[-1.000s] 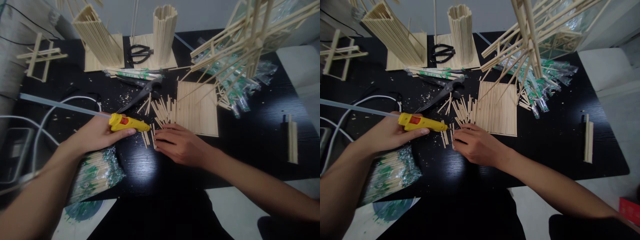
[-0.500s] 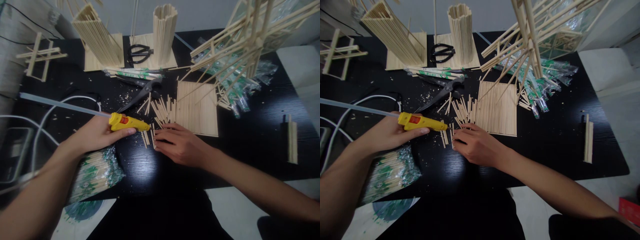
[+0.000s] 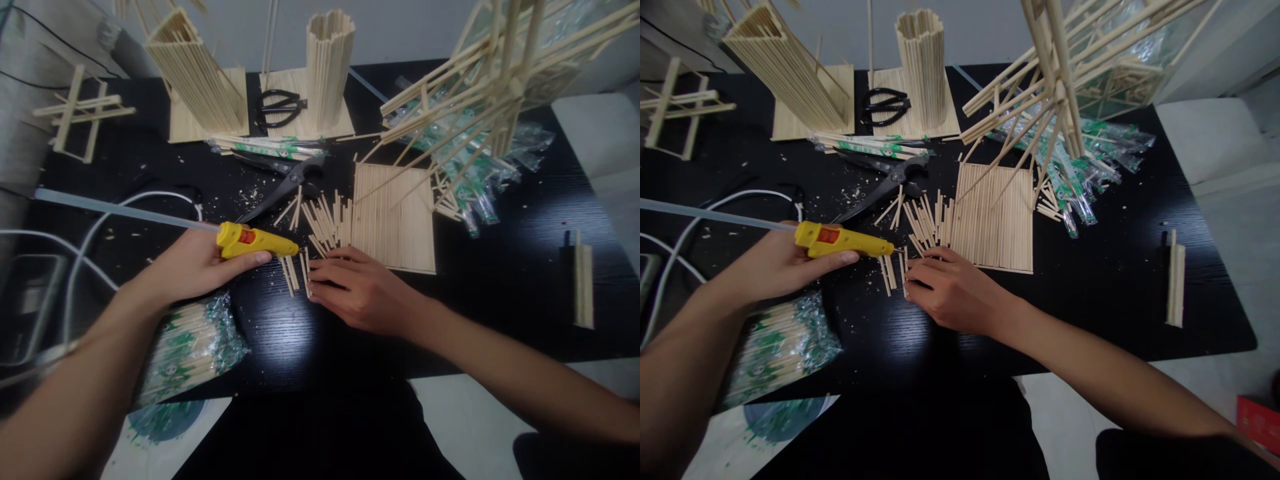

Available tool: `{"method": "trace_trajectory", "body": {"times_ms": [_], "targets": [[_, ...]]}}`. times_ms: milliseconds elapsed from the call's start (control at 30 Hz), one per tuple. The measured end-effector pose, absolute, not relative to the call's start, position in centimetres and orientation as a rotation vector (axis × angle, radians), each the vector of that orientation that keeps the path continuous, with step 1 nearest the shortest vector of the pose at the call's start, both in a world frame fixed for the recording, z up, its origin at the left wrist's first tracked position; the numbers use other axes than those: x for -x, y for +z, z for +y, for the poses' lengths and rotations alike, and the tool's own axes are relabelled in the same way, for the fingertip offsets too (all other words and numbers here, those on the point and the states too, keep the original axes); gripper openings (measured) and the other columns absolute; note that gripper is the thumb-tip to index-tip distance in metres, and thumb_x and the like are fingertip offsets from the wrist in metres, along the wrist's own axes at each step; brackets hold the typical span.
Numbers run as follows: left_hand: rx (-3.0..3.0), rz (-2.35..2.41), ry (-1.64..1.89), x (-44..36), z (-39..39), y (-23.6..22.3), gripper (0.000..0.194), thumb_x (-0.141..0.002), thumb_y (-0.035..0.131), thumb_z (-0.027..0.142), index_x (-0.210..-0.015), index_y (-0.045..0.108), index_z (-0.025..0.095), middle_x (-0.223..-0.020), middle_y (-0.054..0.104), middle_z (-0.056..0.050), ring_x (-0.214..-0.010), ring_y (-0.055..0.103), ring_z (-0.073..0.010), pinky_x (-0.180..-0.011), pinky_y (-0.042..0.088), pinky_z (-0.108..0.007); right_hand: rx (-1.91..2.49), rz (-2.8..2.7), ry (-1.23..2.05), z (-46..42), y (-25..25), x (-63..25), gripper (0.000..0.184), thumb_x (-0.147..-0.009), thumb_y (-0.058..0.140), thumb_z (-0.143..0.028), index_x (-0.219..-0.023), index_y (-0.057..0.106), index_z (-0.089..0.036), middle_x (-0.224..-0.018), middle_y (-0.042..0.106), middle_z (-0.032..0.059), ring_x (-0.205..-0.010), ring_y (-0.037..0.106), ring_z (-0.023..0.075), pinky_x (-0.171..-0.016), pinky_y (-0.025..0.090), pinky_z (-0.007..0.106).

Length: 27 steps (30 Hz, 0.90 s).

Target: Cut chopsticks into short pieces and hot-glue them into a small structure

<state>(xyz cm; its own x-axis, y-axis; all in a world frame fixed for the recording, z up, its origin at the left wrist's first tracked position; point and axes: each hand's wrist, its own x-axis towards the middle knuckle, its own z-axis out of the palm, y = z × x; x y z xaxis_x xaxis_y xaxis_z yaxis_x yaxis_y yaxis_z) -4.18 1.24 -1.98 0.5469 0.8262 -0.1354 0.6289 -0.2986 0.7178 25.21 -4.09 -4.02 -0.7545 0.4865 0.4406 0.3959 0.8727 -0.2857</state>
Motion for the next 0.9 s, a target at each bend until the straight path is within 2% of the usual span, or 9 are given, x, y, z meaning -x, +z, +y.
{"method": "trace_trajectory", "body": {"times_ms": [100, 233, 467, 600, 700, 767, 833, 900], "targets": [[-2.071, 1.194, 0.325, 4.2, 1.4, -2.0, 0.024, -0.088, 0.068, 0.048, -0.085, 0.072, 0.025, -0.066, 0.069, 0.003, -0.053, 0.061, -0.0129, -0.046, 0.046, -0.022, 0.638, -2.521, 0.253, -4.1, -4.1, -25.2, 0.016, -0.099, 0.058, -0.010, -0.093, 0.073, -0.012, -0.101, 0.077, 0.0074, -0.107, 0.071, 0.0195, -0.100, 0.054, 0.037], [-2.153, 1.209, 0.349, 3.7, 1.4, -1.6, 0.027, -0.091, 0.066, 0.047, -0.101, 0.074, 0.023, -0.083, 0.075, 0.001, -0.068, 0.068, -0.0149, -0.061, 0.051, -0.023, 0.651, -2.525, 0.248, -4.1, -4.0, -25.2, 0.018, -0.100, 0.057, -0.012, -0.094, 0.073, -0.014, -0.102, 0.078, 0.0069, -0.108, 0.071, 0.0191, -0.098, 0.055, 0.038], [-2.043, 1.369, 0.567, 3.9, 1.6, -1.3, 0.025, -0.092, 0.063, 0.043, -0.099, 0.068, 0.019, -0.083, 0.068, 0.000, -0.068, 0.061, -0.0136, -0.061, 0.047, -0.025, 0.662, -2.542, 0.269, -4.2, -4.1, -25.2, 0.015, -0.099, 0.059, -0.012, -0.098, 0.074, -0.014, -0.102, 0.077, 0.0071, -0.109, 0.069, 0.0196, -0.099, 0.053, 0.038], [-2.102, 1.441, 0.725, 4.6, 2.6, -1.0, 0.019, -0.091, 0.057, 0.036, -0.102, 0.061, 0.020, -0.097, 0.063, -0.003, -0.087, 0.060, -0.0198, -0.077, 0.049, -0.033, 0.677, -2.541, 0.313, -4.3, -4.1, -25.0, 0.012, -0.098, 0.061, -0.012, -0.096, 0.074, -0.013, -0.099, 0.076, 0.0078, -0.105, 0.068, 0.0194, -0.093, 0.054, 0.037], [-2.359, 1.423, 0.599, 4.3, 3.3, -0.3, 0.019, -0.091, 0.053, 0.029, -0.108, 0.054, 0.020, -0.110, 0.056, -0.006, -0.102, 0.054, -0.0234, -0.089, 0.050, -0.039, 0.678, -2.522, 0.311, -4.3, -4.1, -24.8, 0.013, -0.099, 0.060, -0.013, -0.095, 0.073, -0.013, -0.096, 0.076, 0.0077, -0.103, 0.068, 0.0191, -0.091, 0.055, 0.036], [-2.458, 1.398, 0.477, 3.8, 3.7, 0.0, 0.026, -0.091, 0.051, 0.024, -0.116, 0.050, 0.019, -0.115, 0.051, -0.008, -0.106, 0.052, -0.0243, -0.094, 0.051, -0.041, 0.675, -2.514, 0.303, -4.3, -4.1, -24.8, 0.014, -0.099, 0.060, -0.014, -0.095, 0.073, -0.012, -0.095, 0.075, 0.0077, -0.103, 0.068, 0.0194, -0.091, 0.055, 0.035], [-2.470, 1.426, 0.370, 3.4, 4.0, 0.0, 0.036, -0.088, 0.052, 0.019, -0.123, 0.049, 0.017, -0.119, 0.048, -0.010, -0.106, 0.055, -0.0252, -0.095, 0.053, -0.043, 0.678, -2.506, 0.300, -4.3, -4.2, -24.7, 0.015, -0.100, 0.060, -0.015, -0.095, 0.073, -0.012, -0.095, 0.075, 0.0079, -0.104, 0.068, 0.0199, -0.092, 0.054, 0.036], [-2.451, 1.498, 0.354, 3.1, 4.5, -0.3, 0.037, -0.082, 0.056, 0.018, -0.119, 0.053, 0.015, -0.117, 0.049, -0.012, -0.104, 0.058, -0.0273, -0.093, 0.054, -0.044, 0.681, -2.510, 0.304, -4.3, -4.2, -24.7, 0.015, -0.100, 0.059, -0.016, -0.097, 0.073, -0.013, -0.095, 0.075, 0.0078, -0.105, 0.068, 0.0200, -0.093, 0.053, 0.036]]}}
